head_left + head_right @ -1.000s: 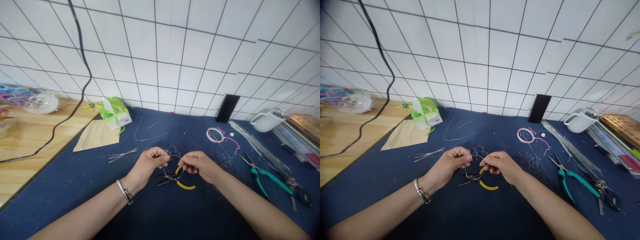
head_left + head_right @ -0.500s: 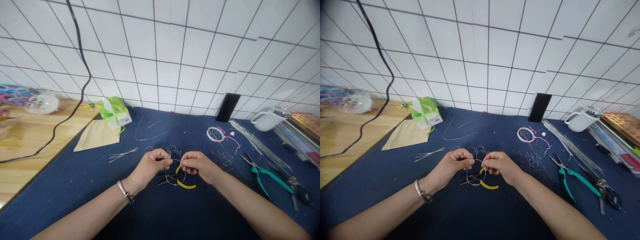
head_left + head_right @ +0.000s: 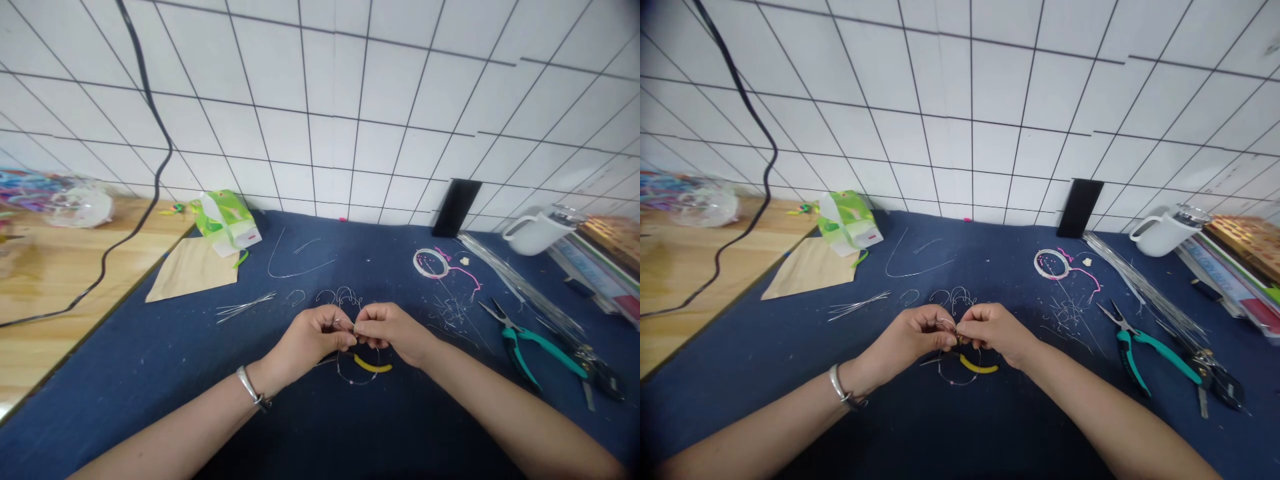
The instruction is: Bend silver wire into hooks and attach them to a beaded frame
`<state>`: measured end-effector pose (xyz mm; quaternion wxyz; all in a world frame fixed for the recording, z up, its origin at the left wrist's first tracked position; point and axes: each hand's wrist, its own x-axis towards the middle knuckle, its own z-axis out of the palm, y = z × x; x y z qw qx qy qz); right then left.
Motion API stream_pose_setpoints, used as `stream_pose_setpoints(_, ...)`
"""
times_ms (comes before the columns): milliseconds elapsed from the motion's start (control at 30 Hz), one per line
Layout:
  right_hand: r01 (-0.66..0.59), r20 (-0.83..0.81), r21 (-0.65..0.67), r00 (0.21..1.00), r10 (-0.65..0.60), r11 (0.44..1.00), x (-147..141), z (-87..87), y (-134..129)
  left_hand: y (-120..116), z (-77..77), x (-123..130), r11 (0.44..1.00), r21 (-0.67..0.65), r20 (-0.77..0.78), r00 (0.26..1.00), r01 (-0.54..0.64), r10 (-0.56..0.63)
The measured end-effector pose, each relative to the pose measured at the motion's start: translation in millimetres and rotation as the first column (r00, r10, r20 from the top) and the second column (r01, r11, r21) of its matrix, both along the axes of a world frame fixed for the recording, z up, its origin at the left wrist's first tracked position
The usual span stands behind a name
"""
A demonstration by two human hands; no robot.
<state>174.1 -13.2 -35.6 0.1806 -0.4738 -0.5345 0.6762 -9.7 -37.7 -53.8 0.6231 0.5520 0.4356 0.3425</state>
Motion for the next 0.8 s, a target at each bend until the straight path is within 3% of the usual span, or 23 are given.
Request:
stream_pose_setpoints(133, -0.003, 0.017, 0.152, 1.000, 0.001, 0.988, 2.2, 7.4, 0.3, -0.6, 1.0, 0.1, 1.000, 0.014, -0.052, 0.999, -0.010, 0.011)
stream_pose_setpoints(333, -0.115, 0.167, 0.373, 0.984, 0.055, 0.921, 1.7, 11.7, -2.8, -2.2, 4.7, 1.6, 1.000, 0.002, -0.112, 0.994, 0.009, -0.009)
stream_pose_setpoints(600, -0.143, 0.184, 0.369, 0.980, 0.079, 0.918, 8.1, 8.3, 2.5, 0.9, 1.8, -1.6, 0.995, -0.103, 0.098, 0.995, 0.012, -0.002)
stream_pose_setpoints(800, -0.142, 0.111, 0.270, 0.987, 0.115, 0.952, 9.1, 5.7, 4.3, 2.5, 2.3, -2.8, 0.983, -0.181, 0.201, 0.979, 0.011, 0.026)
